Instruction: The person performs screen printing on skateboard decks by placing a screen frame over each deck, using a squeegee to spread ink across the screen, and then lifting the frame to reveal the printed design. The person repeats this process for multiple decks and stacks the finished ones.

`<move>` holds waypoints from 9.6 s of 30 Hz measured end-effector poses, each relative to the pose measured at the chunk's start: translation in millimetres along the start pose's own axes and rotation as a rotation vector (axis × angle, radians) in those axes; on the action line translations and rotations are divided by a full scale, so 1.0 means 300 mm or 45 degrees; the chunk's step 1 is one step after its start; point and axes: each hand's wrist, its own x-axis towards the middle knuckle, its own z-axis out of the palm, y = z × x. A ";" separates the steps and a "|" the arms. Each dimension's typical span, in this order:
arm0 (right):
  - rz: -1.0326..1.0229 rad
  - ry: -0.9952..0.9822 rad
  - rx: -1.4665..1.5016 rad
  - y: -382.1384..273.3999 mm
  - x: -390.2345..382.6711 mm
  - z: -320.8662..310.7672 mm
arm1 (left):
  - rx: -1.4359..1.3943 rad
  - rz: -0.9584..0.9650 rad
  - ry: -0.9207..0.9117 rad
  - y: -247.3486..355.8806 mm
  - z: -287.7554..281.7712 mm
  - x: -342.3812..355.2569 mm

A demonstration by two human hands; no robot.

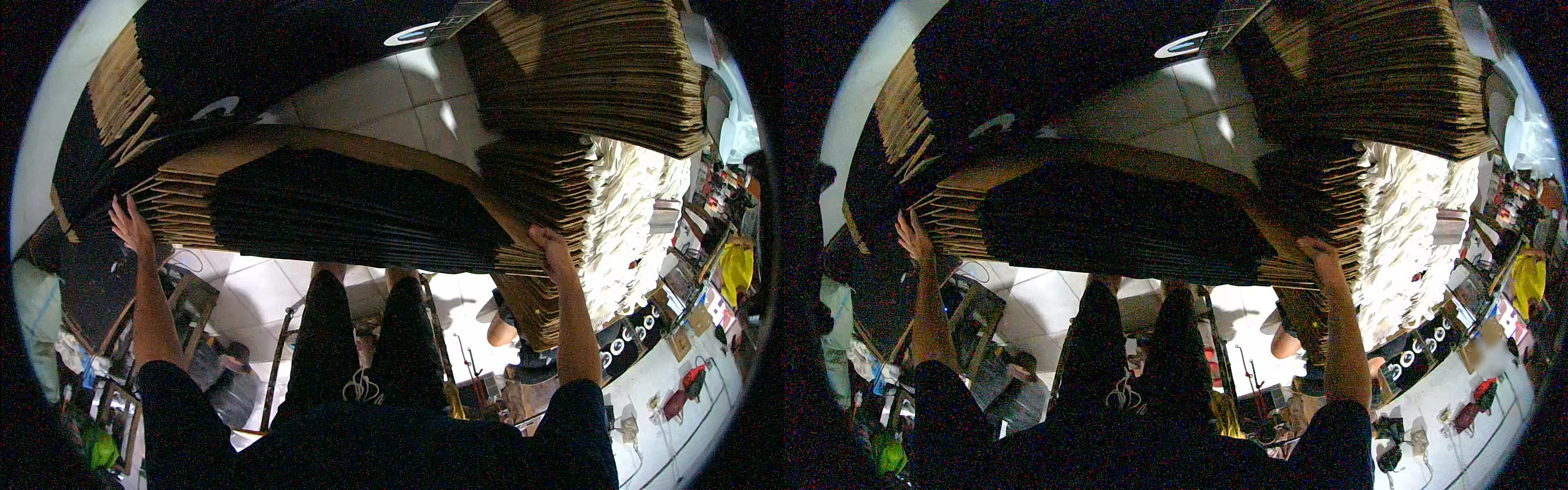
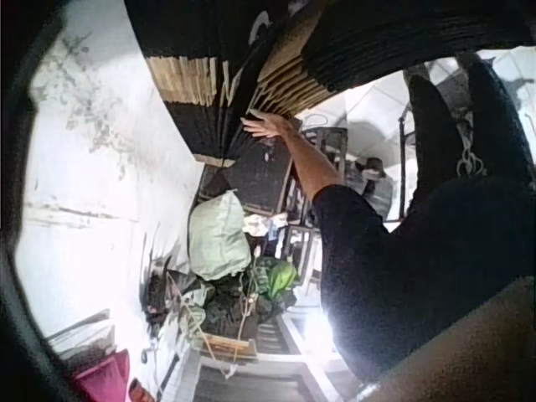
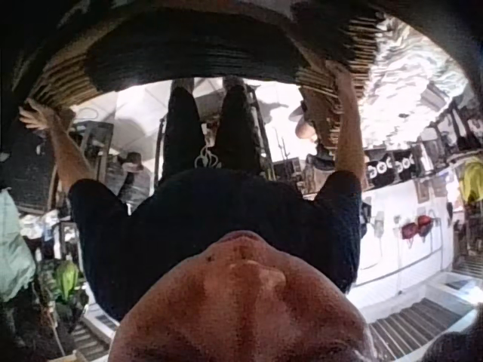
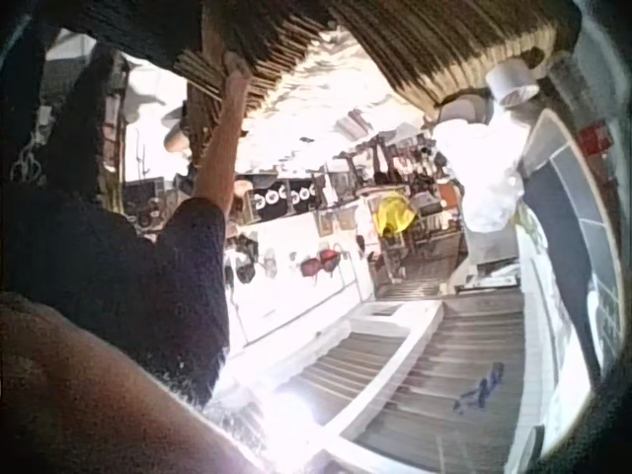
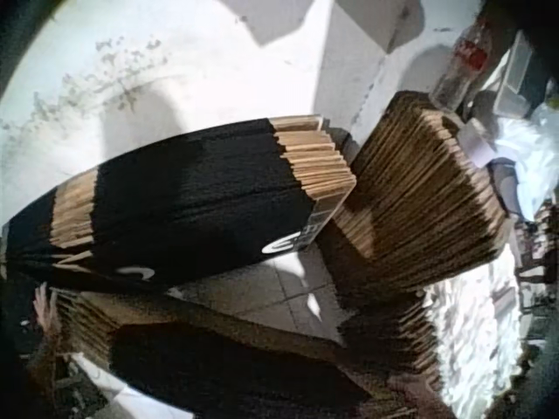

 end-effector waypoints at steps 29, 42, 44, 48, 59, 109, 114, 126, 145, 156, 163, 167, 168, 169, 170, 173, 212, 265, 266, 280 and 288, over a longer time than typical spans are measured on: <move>0.416 -0.100 -0.632 0.110 0.139 0.051 | -0.518 -0.823 -0.334 0.192 -0.194 0.011; 0.548 0.041 -0.491 0.305 -0.053 -0.040 | -0.348 -0.366 -0.214 0.078 -0.107 -0.100; 0.385 -0.064 -0.445 0.394 0.063 -0.068 | -0.499 -0.764 -0.349 0.084 -0.122 -0.141; 0.075 -0.100 -0.477 0.520 0.203 -0.099 | -0.495 -0.779 -0.391 0.104 -0.161 -0.195; 0.490 -0.067 -0.064 0.609 0.019 -0.143 | -0.540 -0.761 -0.296 0.158 -0.170 -0.093; 0.395 -0.013 1.102 1.147 -0.492 0.582 | -1.735 -0.669 -0.846 1.343 -0.564 0.556; 0.319 0.095 0.432 1.356 -0.371 0.671 | -1.788 -0.658 -0.766 1.239 -0.434 0.563; 0.331 0.384 1.087 1.639 -0.579 1.562 | -1.859 0.197 -1.342 1.068 -0.304 0.667; 0.697 0.703 2.534 1.403 -1.094 3.455 | -1.383 1.127 -1.237 1.517 -0.837 -0.259; 0.690 0.621 3.328 1.601 -1.328 3.723 | -1.330 1.537 -1.357 1.445 -0.976 -1.255; 0.761 0.666 3.338 1.962 -1.433 3.716 | -1.256 1.739 -1.478 1.537 -1.106 -1.662; 0.792 0.758 3.256 2.163 -1.454 3.724 | -1.070 1.715 -2.191 1.503 -1.187 -1.754; 0.791 0.779 3.233 2.202 -1.453 3.721 | -1.070 1.677 -2.182 1.486 -1.195 -1.761; 0.784 0.790 3.220 2.229 -1.449 3.720 | -1.072 1.740 -2.052 1.458 -1.185 -1.744; 0.774 0.799 3.208 2.245 -1.443 3.722 | -1.194 1.870 -1.806 1.415 -1.148 -1.721; 0.752 0.792 3.203 2.234 -1.420 3.758 | -1.314 1.979 -1.154 1.268 -0.996 -1.558; -1.527 0.822 -0.674 -0.840 -0.228 2.441 | -1.530 -0.824 -1.396 -1.397 0.211 -0.640; -0.009 -0.182 -0.767 0.063 -0.159 2.015 | -1.239 -1.090 -1.971 -1.605 0.451 -0.287; -0.004 -0.198 -0.738 0.100 -0.151 1.959 | -1.211 -1.087 -1.948 -1.575 0.396 -0.307; 0.106 -0.032 -0.451 0.993 -0.207 1.038 | -0.810 -0.629 -1.942 -0.556 -0.168 -0.097; 0.291 0.185 -0.504 1.512 -0.163 0.546 | -0.408 0.514 -1.715 0.388 -0.120 0.234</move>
